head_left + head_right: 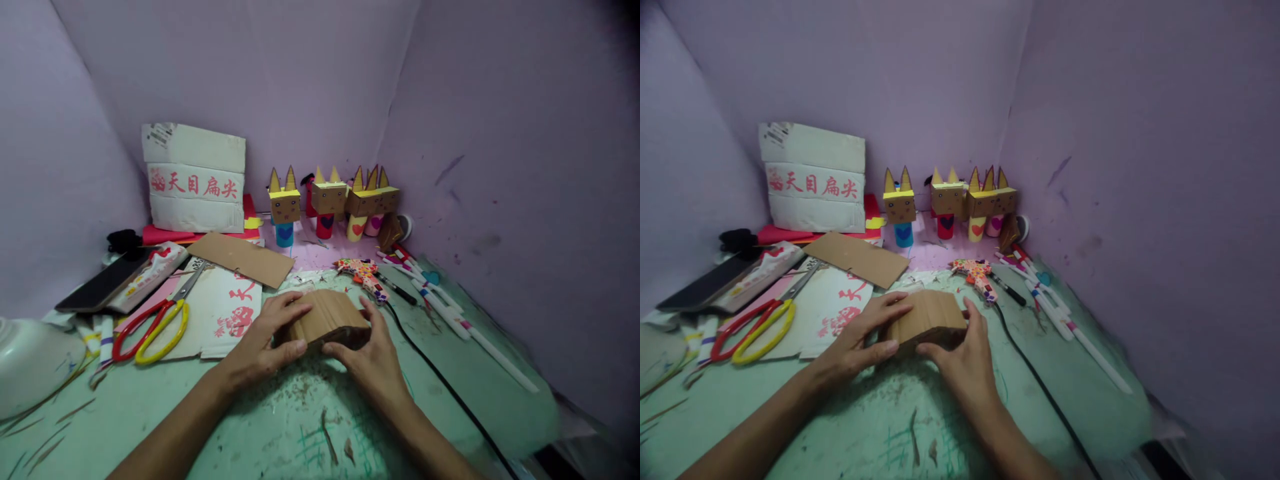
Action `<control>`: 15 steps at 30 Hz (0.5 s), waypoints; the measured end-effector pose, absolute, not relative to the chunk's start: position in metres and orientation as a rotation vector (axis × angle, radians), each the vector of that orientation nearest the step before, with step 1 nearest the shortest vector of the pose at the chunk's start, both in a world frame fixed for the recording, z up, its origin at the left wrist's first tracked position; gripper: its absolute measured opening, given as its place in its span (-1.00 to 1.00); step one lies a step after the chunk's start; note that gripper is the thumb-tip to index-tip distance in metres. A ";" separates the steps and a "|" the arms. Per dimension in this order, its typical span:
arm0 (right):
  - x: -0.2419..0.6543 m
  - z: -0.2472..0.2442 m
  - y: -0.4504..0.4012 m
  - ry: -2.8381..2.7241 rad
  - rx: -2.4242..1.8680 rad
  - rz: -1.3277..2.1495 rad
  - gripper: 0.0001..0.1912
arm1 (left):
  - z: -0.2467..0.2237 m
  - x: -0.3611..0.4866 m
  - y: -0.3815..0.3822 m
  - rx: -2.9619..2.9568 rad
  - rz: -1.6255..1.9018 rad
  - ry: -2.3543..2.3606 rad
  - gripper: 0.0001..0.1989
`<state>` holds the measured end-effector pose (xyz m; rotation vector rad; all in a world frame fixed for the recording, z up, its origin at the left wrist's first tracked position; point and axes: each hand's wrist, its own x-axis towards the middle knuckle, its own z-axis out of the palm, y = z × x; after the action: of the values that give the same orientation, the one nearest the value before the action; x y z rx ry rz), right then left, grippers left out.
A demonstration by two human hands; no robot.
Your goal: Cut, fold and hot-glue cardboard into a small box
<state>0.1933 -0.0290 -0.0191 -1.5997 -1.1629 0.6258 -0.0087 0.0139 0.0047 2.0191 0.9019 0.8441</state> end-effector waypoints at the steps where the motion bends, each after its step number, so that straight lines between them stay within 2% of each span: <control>1: 0.196 -0.020 -0.030 -1.229 -1.598 0.504 0.00 | 0.004 -0.009 0.014 2.033 0.838 0.904 -0.49; 3: 0.205 -0.019 -0.031 -1.420 -1.519 0.375 -0.06 | 0.003 -0.008 0.014 2.057 0.836 0.908 -0.50; 6: 0.217 -0.014 -0.028 -1.718 -1.358 0.429 -0.40 | 0.002 -0.008 0.013 2.095 0.837 0.914 -0.51; 8: 0.220 -0.011 -0.025 -1.809 -1.310 0.453 -0.55 | 0.002 -0.008 0.013 2.119 0.822 0.915 -0.51; 11: 0.218 -0.013 -0.023 -1.871 -1.295 0.365 -0.54 | 0.003 -0.008 0.012 2.144 0.798 0.904 -0.51; 15: 0.213 -0.019 -0.025 -2.013 -1.329 0.192 -0.46 | 0.005 -0.006 0.009 2.187 0.783 0.855 -0.41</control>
<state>0.2131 -0.0247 -0.0189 -1.3288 -2.0129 0.1924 -0.0063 0.0093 0.0046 2.1872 0.8552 0.7833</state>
